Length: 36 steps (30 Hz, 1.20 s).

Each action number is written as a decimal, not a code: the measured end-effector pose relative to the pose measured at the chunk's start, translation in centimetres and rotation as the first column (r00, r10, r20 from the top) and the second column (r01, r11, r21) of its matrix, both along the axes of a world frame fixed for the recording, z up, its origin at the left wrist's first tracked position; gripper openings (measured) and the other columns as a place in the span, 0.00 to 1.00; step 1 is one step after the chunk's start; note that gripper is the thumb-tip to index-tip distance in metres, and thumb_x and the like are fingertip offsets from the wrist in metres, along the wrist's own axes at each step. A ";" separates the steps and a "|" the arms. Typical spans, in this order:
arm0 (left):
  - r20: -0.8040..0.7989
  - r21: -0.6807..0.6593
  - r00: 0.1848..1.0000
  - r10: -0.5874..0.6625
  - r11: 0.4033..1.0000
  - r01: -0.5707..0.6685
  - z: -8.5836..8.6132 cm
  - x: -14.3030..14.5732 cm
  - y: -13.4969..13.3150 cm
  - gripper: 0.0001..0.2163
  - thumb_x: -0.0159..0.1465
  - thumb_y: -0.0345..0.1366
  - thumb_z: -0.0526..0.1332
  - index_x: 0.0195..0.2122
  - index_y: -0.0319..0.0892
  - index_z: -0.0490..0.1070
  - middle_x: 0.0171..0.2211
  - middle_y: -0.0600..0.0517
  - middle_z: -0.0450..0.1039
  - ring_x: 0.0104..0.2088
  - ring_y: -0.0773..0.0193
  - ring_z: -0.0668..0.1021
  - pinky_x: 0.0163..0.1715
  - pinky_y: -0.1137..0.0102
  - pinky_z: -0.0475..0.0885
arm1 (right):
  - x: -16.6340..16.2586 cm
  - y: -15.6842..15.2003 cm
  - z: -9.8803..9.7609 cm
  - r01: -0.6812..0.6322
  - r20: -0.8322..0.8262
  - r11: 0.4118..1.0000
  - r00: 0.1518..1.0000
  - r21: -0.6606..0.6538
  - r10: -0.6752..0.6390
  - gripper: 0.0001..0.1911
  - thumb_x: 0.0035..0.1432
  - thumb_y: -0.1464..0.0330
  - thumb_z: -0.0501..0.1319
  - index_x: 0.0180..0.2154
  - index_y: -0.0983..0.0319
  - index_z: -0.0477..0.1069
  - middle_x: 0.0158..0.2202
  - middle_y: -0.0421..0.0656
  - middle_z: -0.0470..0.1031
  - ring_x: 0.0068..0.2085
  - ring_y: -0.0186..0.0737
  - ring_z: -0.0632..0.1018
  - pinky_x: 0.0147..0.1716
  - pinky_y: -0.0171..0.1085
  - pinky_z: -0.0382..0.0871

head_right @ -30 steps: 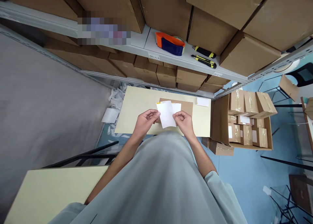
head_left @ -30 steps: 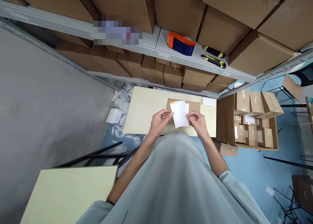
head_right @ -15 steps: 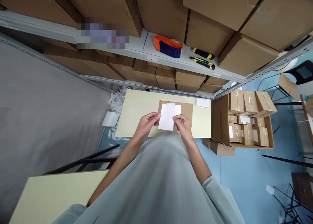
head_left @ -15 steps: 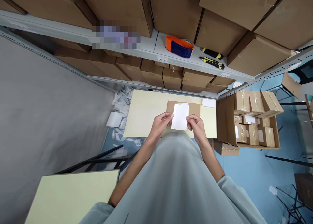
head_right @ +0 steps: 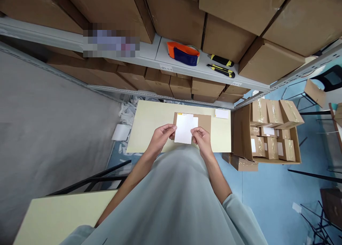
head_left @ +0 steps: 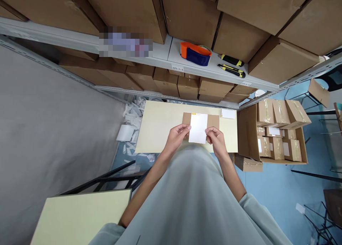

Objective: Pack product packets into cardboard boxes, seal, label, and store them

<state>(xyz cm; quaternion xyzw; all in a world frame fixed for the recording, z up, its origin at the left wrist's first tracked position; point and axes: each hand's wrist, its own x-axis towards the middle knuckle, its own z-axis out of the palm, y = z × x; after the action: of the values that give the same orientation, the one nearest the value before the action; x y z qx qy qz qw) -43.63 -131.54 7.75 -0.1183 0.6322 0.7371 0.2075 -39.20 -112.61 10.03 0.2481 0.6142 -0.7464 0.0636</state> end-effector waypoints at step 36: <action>-0.036 -0.002 0.999 -0.001 1.000 0.001 1.5 -0.3 0.3 0.27 0.54 0.63 0.76 0.34 0.42 0.79 0.29 0.50 0.77 0.32 0.59 0.77 0.35 0.66 0.73 | -2.0 1.1 -0.8 0.013 0.068 1.000 0.998 0.024 -0.014 0.22 0.42 0.51 0.78 0.31 0.60 0.79 0.20 0.34 0.68 0.22 0.31 0.64 0.23 0.34 0.52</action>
<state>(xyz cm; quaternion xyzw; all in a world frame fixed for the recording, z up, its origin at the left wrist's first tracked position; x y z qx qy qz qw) -43.88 -131.29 9.26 -0.1050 0.6365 0.7384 0.1965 -41.22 -111.47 9.24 0.2783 0.6187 -0.7307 0.0766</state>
